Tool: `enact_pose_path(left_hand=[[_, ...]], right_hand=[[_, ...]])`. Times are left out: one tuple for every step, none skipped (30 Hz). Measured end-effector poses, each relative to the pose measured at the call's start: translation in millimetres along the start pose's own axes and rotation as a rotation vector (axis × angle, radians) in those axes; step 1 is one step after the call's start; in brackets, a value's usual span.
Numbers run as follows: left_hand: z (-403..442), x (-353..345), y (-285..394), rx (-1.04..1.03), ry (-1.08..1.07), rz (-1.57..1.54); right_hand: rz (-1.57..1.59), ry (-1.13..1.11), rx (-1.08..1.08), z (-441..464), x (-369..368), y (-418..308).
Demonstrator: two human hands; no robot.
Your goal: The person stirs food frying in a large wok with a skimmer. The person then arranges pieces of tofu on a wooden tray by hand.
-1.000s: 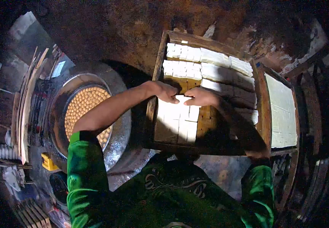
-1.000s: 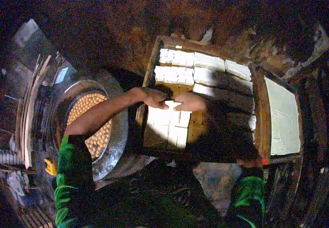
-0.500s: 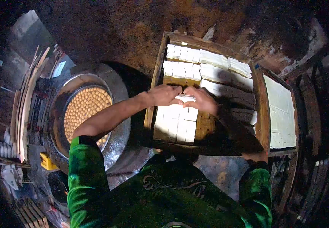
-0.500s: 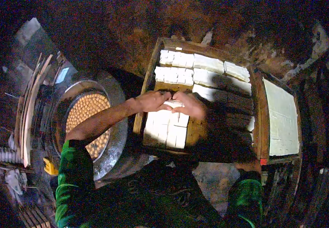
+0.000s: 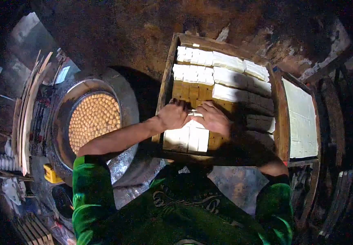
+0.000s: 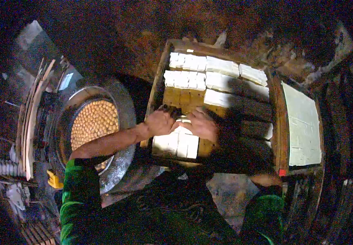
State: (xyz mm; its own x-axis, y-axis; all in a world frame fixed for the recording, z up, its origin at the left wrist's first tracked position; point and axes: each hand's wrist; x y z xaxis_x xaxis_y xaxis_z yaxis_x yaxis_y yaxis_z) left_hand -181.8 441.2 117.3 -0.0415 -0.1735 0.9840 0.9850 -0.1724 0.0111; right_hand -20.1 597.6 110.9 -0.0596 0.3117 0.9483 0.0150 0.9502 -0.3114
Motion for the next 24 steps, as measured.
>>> enact_pose_path(left_hand=[[-1, -4, 3, -0.002, -0.002, -0.006], [-3, -7, 5, -0.008, 0.047, -0.057], [-4, -6, 7, -0.015, 0.097, -0.105], [-3, -4, 7, -0.019, 0.061, -0.088], [-2, -2, 7, -0.02, 0.061, -0.086], [0, 6, 8, 0.073, -0.087, -0.165], [4, 12, 7, 0.166, -0.234, -0.243], [7, 14, 5, 0.165, -0.231, -0.237], [10, 14, 1, 0.19, -0.308, -0.341], [12, 13, -2, 0.217, -0.385, -0.449], [14, 11, -4, 0.222, -0.384, -0.449], [16, 9, -7, 0.209, -0.446, -0.491], [15, 7, -8, 0.194, -0.509, -0.535], [14, 4, -9, 0.197, -0.508, -0.537], [12, 6, -7, 0.202, -0.489, -0.499], [10, 8, -5, 0.205, -0.47, -0.461], [8, 9, -2, 0.206, -0.471, -0.465], [5, 16, 2, 0.199, -0.471, -0.413], [4, 22, 5, 0.192, -0.472, -0.361], [4, 26, 6, 0.194, -0.477, -0.367], [5, 30, 5, 0.206, -0.503, -0.421], [7, 33, 3, 0.216, -0.527, -0.474], [9, 34, 2, 0.225, -0.551, -0.526], [8, 29, 2, 0.222, -0.554, -0.526]], right_hand=[[0.003, -0.004, -0.005, -3, -3, -6], [-0.032, 0.022, -0.037, -6, -6, -11], [-0.069, 0.052, -0.07, -8, -8, -13], [-0.034, 0.005, -0.091, -7, -9, -8], [-0.035, 0.008, -0.092, -7, -8, -5], [0.041, -0.036, -0.097, -7, -2, -5], [0.117, -0.079, -0.103, -5, 3, -4], [0.114, -0.074, -0.101, -2, 8, 0], [0.249, -0.088, -0.078, 3, 10, 5], [0.386, -0.107, -0.053, 6, 11, 8], [0.385, -0.109, -0.049, 9, 12, 12], [0.419, -0.179, -0.06, 13, 16, 12], [0.453, -0.252, -0.073, 15, 17, 11], [0.52, -0.267, -0.101, 12, 19, 10], [0.52, -0.27, -0.101, 8, 18, 4], [0.641, -0.207, -0.104, 3, 16, -2], [0.762, -0.142, -0.106, 0, 15, -5], [0.582, -0.16, -0.135, -1, 15, -4], [0.587, -0.164, -0.137, -3, 13, -6], [0.505, -0.092, -0.114, -6, 10, -9], [0.423, -0.02, -0.09, -7, 7, -11], [0.426, -0.022, -0.091, -6, 6, -11], [0.416, -0.013, -0.108, -5, 6, -11], [0.406, -0.003, -0.126, -5, 6, -11]])
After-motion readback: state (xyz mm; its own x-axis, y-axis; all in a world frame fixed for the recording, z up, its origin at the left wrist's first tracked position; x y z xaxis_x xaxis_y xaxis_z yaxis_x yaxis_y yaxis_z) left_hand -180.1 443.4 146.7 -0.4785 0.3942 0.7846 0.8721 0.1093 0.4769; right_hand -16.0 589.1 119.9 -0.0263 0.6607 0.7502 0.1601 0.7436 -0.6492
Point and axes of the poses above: each hand's wrist, its own z-axis towards the middle knuckle, its own x-axis out of the back of the hand, y = z × x, and after that the axes turned 8 degrees about -y, right-handed
